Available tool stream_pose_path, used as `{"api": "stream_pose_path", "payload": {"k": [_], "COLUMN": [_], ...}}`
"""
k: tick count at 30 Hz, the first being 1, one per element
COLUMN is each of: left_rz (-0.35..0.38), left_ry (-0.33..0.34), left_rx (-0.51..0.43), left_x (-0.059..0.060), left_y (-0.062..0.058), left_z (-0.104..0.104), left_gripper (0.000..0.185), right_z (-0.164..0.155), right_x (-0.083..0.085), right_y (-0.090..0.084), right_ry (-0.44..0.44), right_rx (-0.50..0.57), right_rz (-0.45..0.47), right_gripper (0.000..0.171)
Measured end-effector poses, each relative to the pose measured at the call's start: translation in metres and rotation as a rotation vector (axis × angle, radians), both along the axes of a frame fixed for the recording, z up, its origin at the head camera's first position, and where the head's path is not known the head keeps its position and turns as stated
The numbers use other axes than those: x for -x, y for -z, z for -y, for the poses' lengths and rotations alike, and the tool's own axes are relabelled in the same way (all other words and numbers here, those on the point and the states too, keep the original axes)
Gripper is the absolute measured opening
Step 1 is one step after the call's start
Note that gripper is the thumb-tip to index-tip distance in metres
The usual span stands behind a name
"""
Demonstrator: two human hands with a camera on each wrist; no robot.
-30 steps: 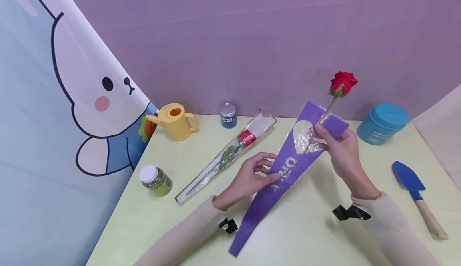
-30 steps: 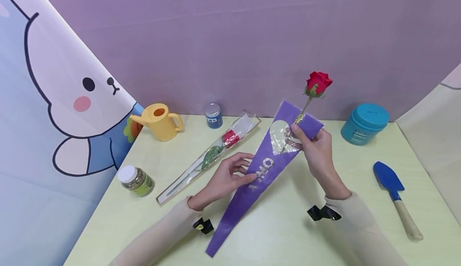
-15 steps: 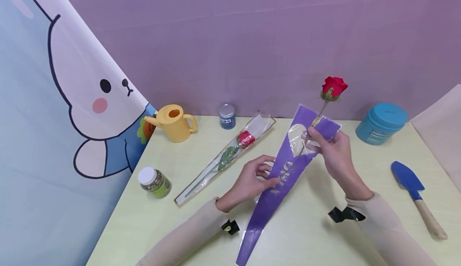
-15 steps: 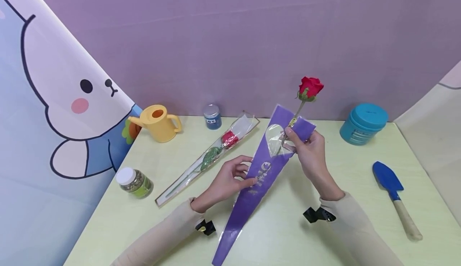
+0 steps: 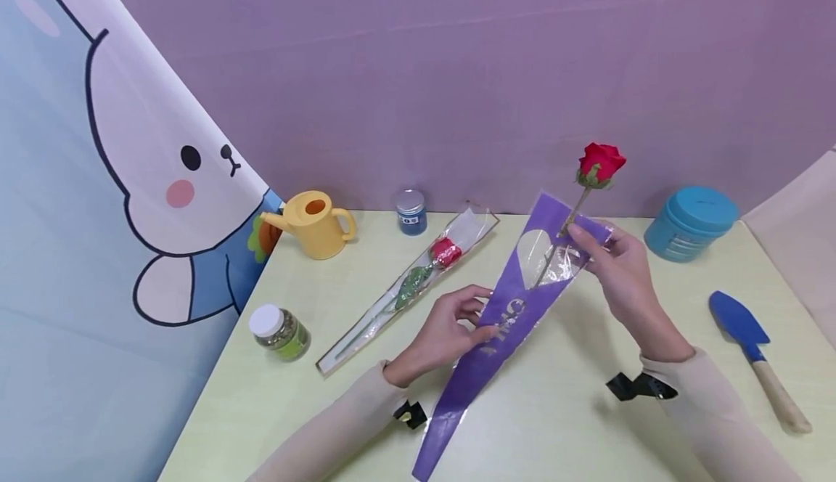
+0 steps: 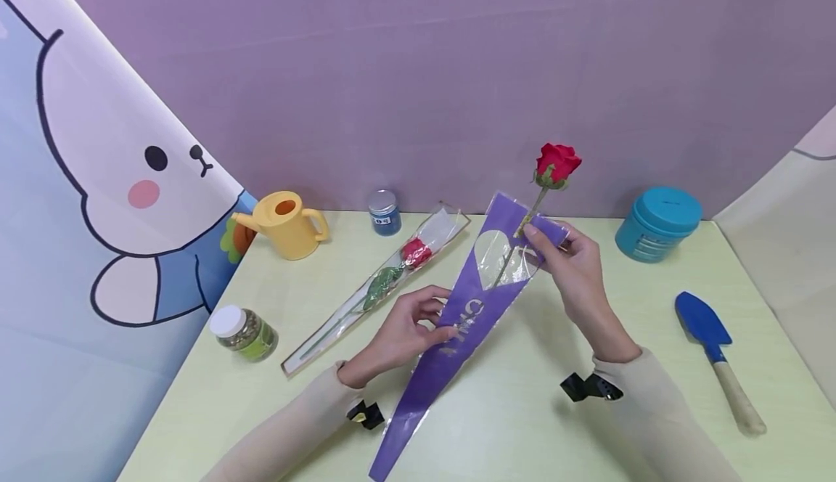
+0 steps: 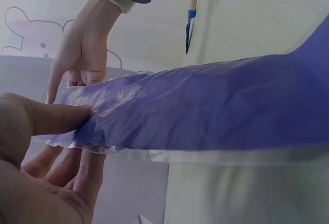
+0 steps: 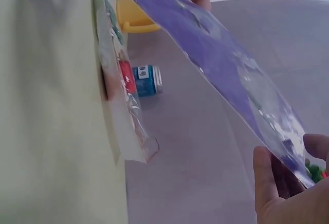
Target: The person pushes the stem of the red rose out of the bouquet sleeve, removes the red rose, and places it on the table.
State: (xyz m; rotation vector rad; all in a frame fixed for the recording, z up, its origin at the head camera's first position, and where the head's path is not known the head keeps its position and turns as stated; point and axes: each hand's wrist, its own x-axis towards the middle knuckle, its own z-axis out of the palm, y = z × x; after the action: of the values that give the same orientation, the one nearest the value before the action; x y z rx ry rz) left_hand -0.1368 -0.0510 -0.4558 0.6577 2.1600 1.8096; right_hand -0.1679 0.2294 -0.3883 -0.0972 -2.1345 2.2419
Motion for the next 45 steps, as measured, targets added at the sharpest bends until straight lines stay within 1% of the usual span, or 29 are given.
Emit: {"api": "stream_pose_path", "payload": {"k": [5, 8, 11, 16, 19, 22, 28, 31, 36, 41, 45], "left_rz": [0.024, 0.027, 0.041, 0.073, 0.072, 0.058, 0.011, 0.008, 0.002, -0.018, -0.036], "left_ry": [0.009, 0.015, 0.029, 0.054, 0.055, 0.052, 0.052, 0.045, 0.025, 0.032, 0.031], "left_rx": [0.005, 0.012, 0.007, -0.003, 0.014, 0.034, 0.079, 0.097, 0.141, 0.200, 0.246], "left_x": [-0.002, -0.003, -0.005, -0.007, -0.007, -0.006, -0.005, -0.005, -0.007, -0.006, -0.004], "left_y": [0.000, 0.000, -0.001, 0.000, 0.000, 0.001, 0.006, 0.008, 0.009, 0.015, 0.018], "left_z": [0.003, 0.003, 0.003, 0.002, 0.002, 0.003, 0.006, 0.009, 0.015, 0.022, 0.031], "left_gripper": [0.048, 0.048, 0.049, 0.050, 0.052, 0.053, 0.053, 0.054, 0.052, 0.050, 0.049], "right_z": [-0.016, -0.022, -0.024, -0.023, -0.022, -0.021, -0.028, -0.034, -0.047, -0.065, -0.087], "right_x": [0.005, 0.009, 0.012, 0.014, 0.014, 0.015, 0.022, 0.027, 0.031, 0.033, 0.036], "right_y": [-0.008, -0.012, -0.013, -0.013, -0.011, -0.010, -0.010, -0.013, -0.018, -0.026, -0.039], "right_ry": [0.026, 0.019, 0.017, 0.030, 0.039, 0.046, 0.068, 0.086, 0.094, 0.152, 0.229], "right_rx": [0.054, 0.074, 0.069, 0.108, 0.111, 0.102, 0.194, 0.235, 0.367, 0.431, 0.483], "right_rz": [-0.003, 0.003, 0.009, -0.004, -0.016, -0.024, -0.082, -0.098, -0.137, -0.168, -0.225], "right_gripper": [0.040, 0.040, 0.037, 0.025, 0.019, 0.017, 0.021, 0.024, 0.025, 0.022, 0.020]}}
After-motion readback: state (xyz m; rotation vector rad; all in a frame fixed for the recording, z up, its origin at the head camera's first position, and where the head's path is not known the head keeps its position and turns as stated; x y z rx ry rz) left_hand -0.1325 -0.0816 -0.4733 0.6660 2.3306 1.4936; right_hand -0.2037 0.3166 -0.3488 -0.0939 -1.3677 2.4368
